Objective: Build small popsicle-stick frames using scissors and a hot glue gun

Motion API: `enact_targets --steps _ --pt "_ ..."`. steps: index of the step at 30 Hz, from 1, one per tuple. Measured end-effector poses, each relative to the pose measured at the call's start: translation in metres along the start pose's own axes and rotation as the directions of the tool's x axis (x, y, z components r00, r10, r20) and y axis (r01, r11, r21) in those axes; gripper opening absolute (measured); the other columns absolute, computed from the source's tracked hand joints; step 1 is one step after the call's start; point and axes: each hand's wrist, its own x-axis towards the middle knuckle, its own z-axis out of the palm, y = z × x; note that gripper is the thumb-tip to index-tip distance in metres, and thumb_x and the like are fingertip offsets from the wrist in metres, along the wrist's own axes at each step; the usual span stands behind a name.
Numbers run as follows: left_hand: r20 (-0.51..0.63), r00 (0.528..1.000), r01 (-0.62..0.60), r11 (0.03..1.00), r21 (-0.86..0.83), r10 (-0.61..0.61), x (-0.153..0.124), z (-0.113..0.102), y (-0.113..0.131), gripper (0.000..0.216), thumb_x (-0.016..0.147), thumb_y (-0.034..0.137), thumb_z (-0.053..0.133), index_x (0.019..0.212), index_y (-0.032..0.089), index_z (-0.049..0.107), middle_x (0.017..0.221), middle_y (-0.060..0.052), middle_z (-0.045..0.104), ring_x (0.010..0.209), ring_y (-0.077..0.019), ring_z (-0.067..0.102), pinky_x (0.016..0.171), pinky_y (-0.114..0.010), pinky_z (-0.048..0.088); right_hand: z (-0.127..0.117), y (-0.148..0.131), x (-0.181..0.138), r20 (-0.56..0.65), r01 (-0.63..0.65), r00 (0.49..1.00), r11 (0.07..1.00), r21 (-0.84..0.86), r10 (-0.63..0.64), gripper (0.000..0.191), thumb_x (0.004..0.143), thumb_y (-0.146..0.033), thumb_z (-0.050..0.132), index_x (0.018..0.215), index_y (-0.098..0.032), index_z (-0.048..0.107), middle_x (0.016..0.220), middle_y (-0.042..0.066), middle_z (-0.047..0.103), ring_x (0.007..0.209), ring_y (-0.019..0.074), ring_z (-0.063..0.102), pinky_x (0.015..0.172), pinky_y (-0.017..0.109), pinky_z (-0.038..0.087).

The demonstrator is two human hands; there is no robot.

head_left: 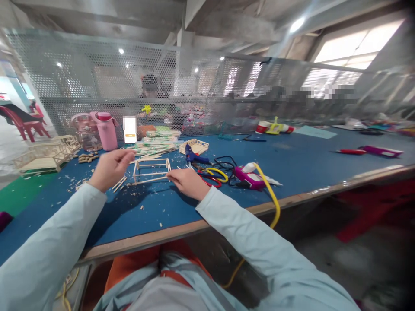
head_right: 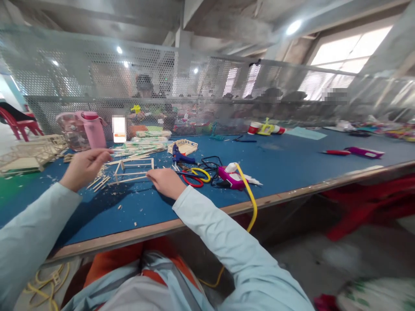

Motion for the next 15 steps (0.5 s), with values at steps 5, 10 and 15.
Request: enact_targets --steps 5,10,15 --pt "0.500 0.854 -0.179 0.984 0.025 0.143 -0.016 0.036 0.031 0.034 0.087 0.032 0.034 0.084 0.019 0.065 0.076 -0.007 0.068 0.069 -0.0188 0.061 0.064 -0.026 0.042 -0.005 -0.010 -0.008 -0.090 0.021 0.996 1.000 0.021 -0.019 0.024 0.089 -0.021 0.041 0.103 -0.016 0.060 0.098 0.008 0.068 0.087 0.0152 0.062 0.074 0.024 0.040" --pt "0.434 0.899 -0.028 0.996 -0.081 0.060 -0.007 0.056 0.035 0.033 0.087 0.034 0.032 0.068 0.018 0.055 0.057 -0.001 0.055 0.053 -0.0135 0.048 0.053 -0.024 0.034 -0.027 -0.008 -0.033 -0.063 -0.478 0.878 0.871 -0.111 0.474 0.027 0.087 -0.036 0.046 0.100 -0.016 0.058 0.083 0.006 0.067 0.073 0.0171 0.062 0.061 0.024 0.038" --pt "0.293 0.955 0.149 0.916 -0.372 -0.036 0.009 0.065 0.036 0.034 0.084 0.041 0.035 0.071 0.017 0.055 0.052 0.004 0.045 0.048 -0.0104 0.040 0.049 -0.022 0.032 -0.042 0.012 -0.058 0.088 -0.620 0.732 0.714 -0.324 0.676 0.041 0.089 -0.045 0.034 0.076 -0.019 0.062 0.079 0.008 0.067 0.077 0.0206 0.062 0.059 0.026 0.037"
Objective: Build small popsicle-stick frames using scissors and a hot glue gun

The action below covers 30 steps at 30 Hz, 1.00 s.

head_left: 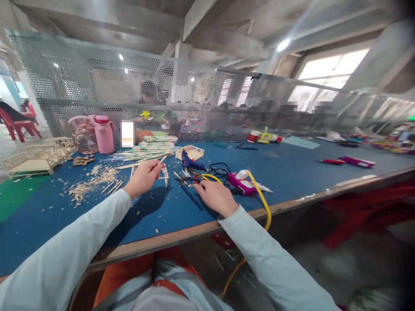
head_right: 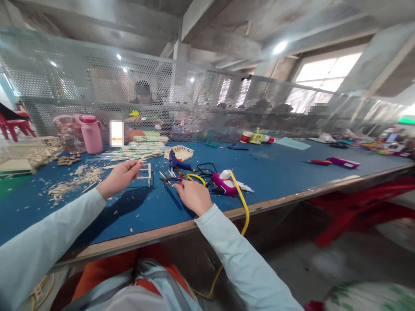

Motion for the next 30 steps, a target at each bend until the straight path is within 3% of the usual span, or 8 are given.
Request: enact_targets --steps 4,10,16,22,30 --pt "-0.075 0.997 -0.016 0.999 -0.037 0.014 -0.007 0.011 -0.004 0.036 0.085 0.043 0.036 0.081 0.016 0.059 0.053 0.004 0.045 0.049 -0.0110 0.041 0.050 -0.023 0.031 0.003 0.019 -0.001 -0.024 -0.126 0.992 0.987 -0.097 0.125 0.032 0.089 -0.038 0.037 0.086 -0.018 0.062 0.088 0.011 0.065 0.081 0.0211 0.061 0.062 0.027 0.038" --pt "0.072 0.995 -0.079 0.996 0.043 0.076 -0.024 0.020 -0.014 0.037 0.086 0.042 0.034 0.083 0.016 0.061 0.054 0.002 0.050 0.051 -0.0119 0.044 0.052 -0.023 0.034 0.005 0.038 0.012 -0.088 -0.014 0.996 0.997 -0.069 0.008 0.016 0.081 -0.020 0.046 0.089 -0.015 0.059 0.095 0.011 0.062 0.091 0.0216 0.058 0.074 0.027 0.038" --pt "0.089 0.988 -0.129 0.989 0.072 0.123 -0.023 0.020 -0.015 0.039 0.087 0.043 0.032 0.086 0.016 0.061 0.055 0.002 0.050 0.050 -0.0120 0.044 0.054 -0.023 0.035 0.003 0.041 0.041 0.158 -0.010 0.987 0.999 -0.035 0.015 0.036 0.071 -0.016 0.051 0.107 -0.016 0.053 0.097 0.011 0.065 0.089 0.0241 0.061 0.063 0.027 0.037" --pt "0.099 0.985 -0.151 0.983 0.109 0.140 -0.022 0.016 -0.017 0.039 0.087 0.043 0.032 0.086 0.017 0.061 0.057 0.000 0.053 0.052 -0.0126 0.046 0.055 -0.023 0.035 -0.020 0.033 0.047 0.226 0.035 0.974 0.985 -0.166 0.003 0.059 0.062 -0.018 0.058 0.120 -0.017 0.046 0.107 0.013 0.063 0.089 0.0256 0.062 0.059 0.026 0.038" --pt "0.023 0.995 -0.096 0.988 0.120 0.094 -0.020 0.016 -0.020 0.039 0.087 0.042 0.033 0.083 0.016 0.062 0.057 0.000 0.052 0.055 -0.0134 0.046 0.055 -0.024 0.035 -0.045 0.049 0.016 0.239 0.064 0.971 0.967 -0.248 -0.003 0.053 0.063 -0.018 0.057 0.116 -0.018 0.054 0.108 0.015 0.063 0.096 0.0293 0.060 0.067 0.031 0.041"
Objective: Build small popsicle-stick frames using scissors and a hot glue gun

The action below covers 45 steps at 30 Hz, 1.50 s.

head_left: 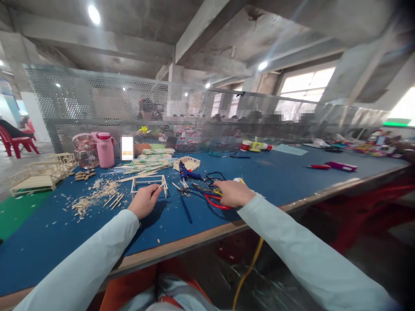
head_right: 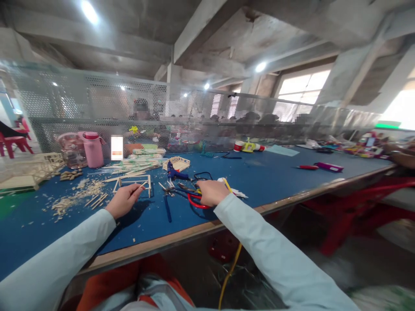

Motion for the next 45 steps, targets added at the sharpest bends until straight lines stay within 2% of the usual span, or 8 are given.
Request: enact_targets --steps 12,17,19,22,25,26,32,45 --pt "-0.074 0.996 0.048 0.999 -0.018 -0.049 0.000 0.000 -0.003 0.035 0.087 0.037 0.033 0.094 0.016 0.061 0.061 -0.002 0.057 0.054 -0.0131 0.048 0.053 -0.025 0.034 -0.021 0.025 -0.073 0.111 -0.069 0.991 0.998 0.007 0.067 0.045 0.066 -0.019 0.058 0.111 -0.024 0.063 0.106 0.014 0.064 0.094 0.0275 0.060 0.068 0.032 0.041" --pt "-0.089 0.986 0.115 0.968 -0.224 -0.138 0.003 0.002 -0.003 0.036 0.083 0.040 0.039 0.097 0.014 0.060 0.058 0.000 0.055 0.049 -0.0109 0.044 0.047 -0.023 0.031 -0.024 0.037 -0.091 0.068 -0.047 0.997 0.971 0.236 0.032 0.045 0.062 -0.019 0.060 0.106 -0.027 0.064 0.097 0.008 0.068 0.085 0.0254 0.062 0.067 0.031 0.044" --pt "-0.034 0.978 0.174 0.897 -0.406 -0.205 0.005 0.002 -0.001 0.040 0.080 0.046 0.043 0.096 0.013 0.059 0.055 0.002 0.052 0.045 -0.0089 0.039 0.043 -0.022 0.028 -0.021 0.033 -0.092 0.022 0.006 1.000 0.872 0.490 -0.019 0.052 0.065 -0.027 0.059 0.117 -0.024 0.057 0.090 0.007 0.068 0.077 0.0224 0.062 0.063 0.029 0.044" --pt "0.088 0.964 0.252 0.751 -0.611 -0.251 0.005 0.002 0.005 0.051 0.072 0.056 0.049 0.095 0.012 0.057 0.053 0.004 0.049 0.040 -0.0058 0.031 0.039 -0.020 0.021 -0.009 0.010 -0.083 -0.136 0.177 0.984 0.543 0.820 -0.116 0.055 0.065 -0.030 0.056 0.119 -0.017 0.051 0.083 0.007 0.065 0.068 0.0171 0.058 0.058 0.026 0.045" --pt "0.156 0.960 0.275 0.677 -0.683 -0.232 0.003 0.000 0.011 0.058 0.065 0.061 0.055 0.097 0.012 0.055 0.055 0.004 0.050 0.039 -0.0042 0.029 0.038 -0.019 0.017 0.006 -0.029 -0.062 -0.235 0.255 0.966 0.222 0.941 -0.110 0.051 0.063 -0.027 0.054 0.113 -0.017 0.047 0.084 0.005 0.061 0.063 0.0132 0.055 0.051 0.024 0.044" --pt "0.165 0.961 0.272 0.667 -0.694 -0.221 0.002 -0.001 0.013 0.060 0.065 0.061 0.057 0.099 0.012 0.055 0.055 0.004 0.051 0.039 -0.0039 0.028 0.038 -0.019 0.017 0.010 -0.043 -0.053 -0.222 0.239 0.968 0.173 0.955 -0.114 0.050 0.064 -0.028 0.055 0.112 -0.018 0.046 0.079 0.002 0.058 0.056 0.0109 0.051 0.046 0.023 0.041" --pt "0.147 0.977 0.214 0.659 -0.721 -0.157 0.000 -0.006 0.014 0.058 0.069 0.058 0.056 0.104 0.012 0.055 0.053 0.005 0.051 0.037 -0.0028 0.025 0.038 -0.020 0.015 0.015 -0.097 -0.024 -0.344 0.370 0.925 0.171 0.913 -0.163 0.037 0.075 -0.052 0.053 0.086 -0.017 0.049 0.061 -0.005 0.041 0.048 0.0062 0.037 0.046 0.020 0.034" --pt "0.127 0.987 0.163 0.649 -0.744 -0.102 -0.003 -0.004 0.023 0.047 0.070 0.061 0.055 0.081 0.015 0.051 0.049 0.005 0.051 0.034 -0.0024 0.030 0.035 -0.018 0.018 0.008 -0.122 -0.025 -0.495 0.515 0.834 0.023 0.857 -0.243 0.046 0.079 -0.059 0.047 0.093 -0.015 0.050 0.069 -0.002 0.043 0.058 0.0088 0.037 0.057 0.023 0.035"
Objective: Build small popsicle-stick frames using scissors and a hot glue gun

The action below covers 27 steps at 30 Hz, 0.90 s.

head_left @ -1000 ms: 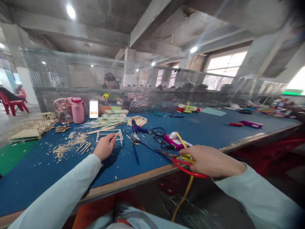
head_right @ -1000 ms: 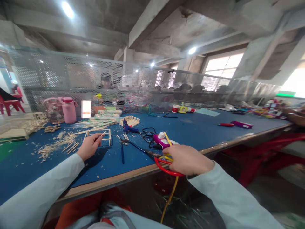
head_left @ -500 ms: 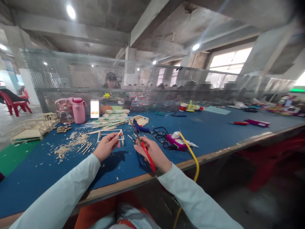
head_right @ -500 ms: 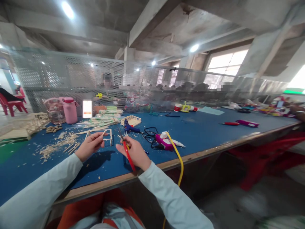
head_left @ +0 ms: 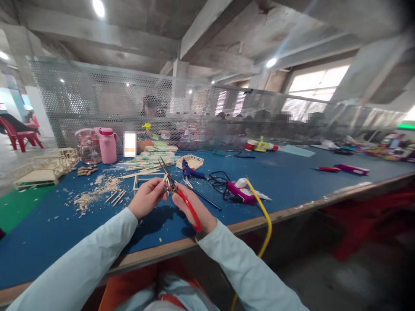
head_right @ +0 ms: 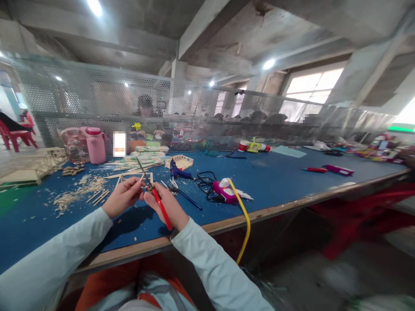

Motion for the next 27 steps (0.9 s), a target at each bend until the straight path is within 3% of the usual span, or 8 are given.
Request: enact_targets --steps 10,18,23,27 --pt "0.015 1.000 0.007 0.998 -0.060 -0.006 -0.001 0.003 -0.002 0.046 0.070 0.061 0.055 0.078 0.017 0.047 0.049 0.006 0.052 0.032 -0.0027 0.033 0.033 -0.016 0.021 0.013 0.016 0.002 -0.030 0.045 0.999 0.993 0.109 -0.042 0.048 0.082 -0.061 0.038 0.092 -0.016 0.050 0.073 0.000 0.046 0.055 0.0077 0.037 0.052 0.022 0.035" --pt "0.023 0.999 0.030 0.999 -0.015 -0.030 -0.001 0.000 0.004 0.046 0.070 0.061 0.055 0.079 0.017 0.048 0.049 0.004 0.053 0.034 -0.0031 0.030 0.035 -0.017 0.018 0.004 0.019 -0.001 -0.074 0.017 0.997 0.998 -0.054 -0.021 0.055 0.083 -0.063 0.030 0.083 -0.015 0.056 0.059 -0.002 0.041 0.052 0.0094 0.037 0.048 0.022 0.030" --pt "0.009 1.000 -0.001 0.998 0.063 0.000 0.000 -0.004 0.000 0.044 0.074 0.057 0.052 0.084 0.014 0.055 0.052 0.003 0.053 0.041 -0.0046 0.033 0.040 -0.018 0.022 -0.008 0.011 -0.004 -0.001 0.065 0.998 0.973 -0.219 -0.066 0.054 0.080 -0.065 0.037 0.093 -0.015 0.053 0.065 -0.001 0.047 0.056 0.0104 0.040 0.056 0.024 0.034" --pt "-0.009 0.999 -0.049 0.976 0.213 0.052 0.000 -0.009 -0.001 0.043 0.079 0.053 0.047 0.086 0.013 0.060 0.048 0.006 0.040 0.045 -0.0064 0.033 0.045 -0.019 0.025 -0.016 0.005 -0.006 0.051 0.097 0.995 0.948 -0.303 -0.085 0.054 0.080 -0.065 0.035 0.093 -0.015 0.049 0.071 0.001 0.048 0.061 0.0110 0.040 0.059 0.025 0.035"
